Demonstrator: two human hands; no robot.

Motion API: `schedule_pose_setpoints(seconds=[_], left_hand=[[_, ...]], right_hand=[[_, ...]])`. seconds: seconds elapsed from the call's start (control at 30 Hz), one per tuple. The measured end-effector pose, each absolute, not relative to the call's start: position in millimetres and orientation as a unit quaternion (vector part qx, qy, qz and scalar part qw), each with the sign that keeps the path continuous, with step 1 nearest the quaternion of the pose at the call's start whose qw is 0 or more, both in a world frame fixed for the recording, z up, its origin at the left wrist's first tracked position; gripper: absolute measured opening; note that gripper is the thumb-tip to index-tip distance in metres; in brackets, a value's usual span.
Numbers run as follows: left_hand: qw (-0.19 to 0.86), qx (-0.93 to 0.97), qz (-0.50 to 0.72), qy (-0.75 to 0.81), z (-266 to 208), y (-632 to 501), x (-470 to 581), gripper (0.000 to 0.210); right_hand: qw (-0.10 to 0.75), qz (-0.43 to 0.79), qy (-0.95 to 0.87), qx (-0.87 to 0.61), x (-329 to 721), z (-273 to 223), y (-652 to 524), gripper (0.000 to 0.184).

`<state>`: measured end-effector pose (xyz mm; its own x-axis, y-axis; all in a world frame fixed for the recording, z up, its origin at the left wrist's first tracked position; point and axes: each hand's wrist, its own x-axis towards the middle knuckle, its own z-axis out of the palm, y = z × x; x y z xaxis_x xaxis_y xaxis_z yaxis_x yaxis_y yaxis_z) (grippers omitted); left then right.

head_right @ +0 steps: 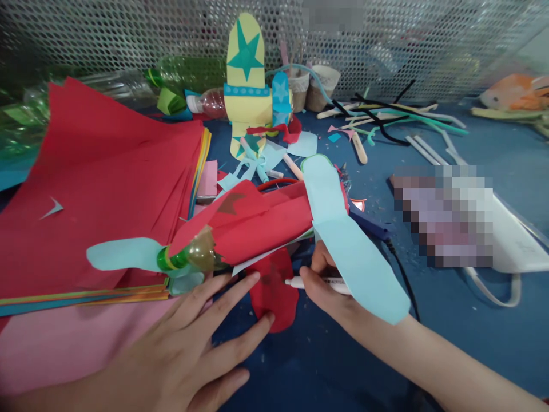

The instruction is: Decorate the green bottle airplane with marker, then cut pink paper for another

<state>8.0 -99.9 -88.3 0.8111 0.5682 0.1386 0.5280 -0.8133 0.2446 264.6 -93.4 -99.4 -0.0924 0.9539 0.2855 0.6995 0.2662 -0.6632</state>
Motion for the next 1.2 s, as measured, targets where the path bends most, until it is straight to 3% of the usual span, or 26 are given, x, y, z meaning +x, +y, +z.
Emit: schedule_pose_setpoints(seconds=[0.17,0.33,1.2], left_hand=[[0.092,0.95,0.109,0.279,-86.3,-98.9,8.3,0.036],[0.085,0.951,0.12,0.273,-90.5,-97.7,7.0,0.036],[0.072,0.952,0.123,0.271,-90.0,-98.4,7.5,0.036]], right_hand=[[0.338,0.146,-0.714,-0.596,266.2,-100.3,-95.6,0.021],[0.254,0.204,-0.745,-0.582,271.2,-87.4,-96.8,0.029],[0.29,0.199,-0.769,-0.533,270.7,-94.6,-96.1,0.029]])
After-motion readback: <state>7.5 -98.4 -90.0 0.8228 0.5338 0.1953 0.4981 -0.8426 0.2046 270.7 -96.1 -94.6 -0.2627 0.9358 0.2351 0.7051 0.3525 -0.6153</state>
